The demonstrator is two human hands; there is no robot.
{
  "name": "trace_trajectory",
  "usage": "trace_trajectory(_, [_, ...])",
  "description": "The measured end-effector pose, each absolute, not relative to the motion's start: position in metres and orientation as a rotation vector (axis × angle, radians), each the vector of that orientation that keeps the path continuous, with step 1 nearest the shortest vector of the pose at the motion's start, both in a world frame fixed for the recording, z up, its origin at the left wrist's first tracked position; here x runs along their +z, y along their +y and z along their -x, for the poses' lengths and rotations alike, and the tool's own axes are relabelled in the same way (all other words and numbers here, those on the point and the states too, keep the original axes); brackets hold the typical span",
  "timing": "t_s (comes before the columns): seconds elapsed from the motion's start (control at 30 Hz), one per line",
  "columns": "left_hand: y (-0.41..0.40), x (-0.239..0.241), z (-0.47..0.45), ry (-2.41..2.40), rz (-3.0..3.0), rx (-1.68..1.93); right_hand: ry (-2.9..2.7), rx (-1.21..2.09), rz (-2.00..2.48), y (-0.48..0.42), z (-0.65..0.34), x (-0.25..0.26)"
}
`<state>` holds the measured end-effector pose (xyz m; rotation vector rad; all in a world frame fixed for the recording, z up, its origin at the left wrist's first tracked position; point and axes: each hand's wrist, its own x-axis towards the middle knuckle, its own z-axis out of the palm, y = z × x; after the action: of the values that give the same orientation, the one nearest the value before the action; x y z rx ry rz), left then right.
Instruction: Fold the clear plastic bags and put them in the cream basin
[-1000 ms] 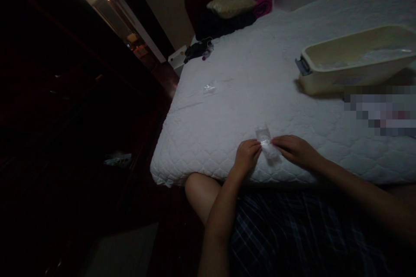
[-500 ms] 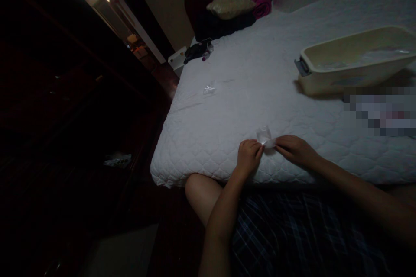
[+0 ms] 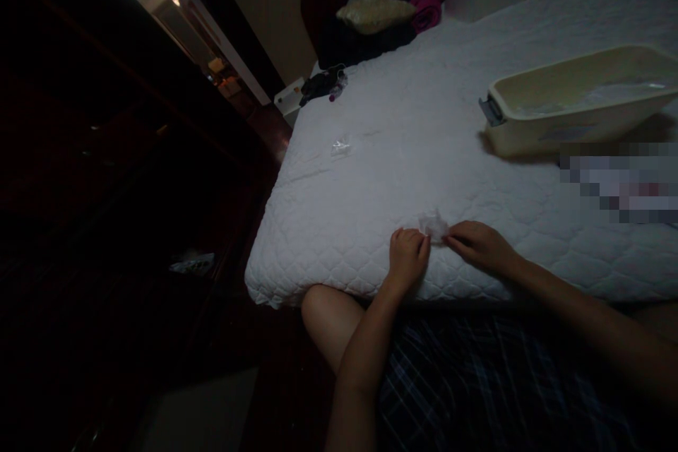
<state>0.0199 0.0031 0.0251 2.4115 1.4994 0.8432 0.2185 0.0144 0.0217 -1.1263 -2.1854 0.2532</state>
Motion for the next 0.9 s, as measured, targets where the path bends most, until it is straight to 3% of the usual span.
trace_trajectory(0.9, [0.003, 0.022, -0.036, 1.669, -2.224, 1.064, -2.09, 0.326, 1.32, 0.015, -0.21, 0.022])
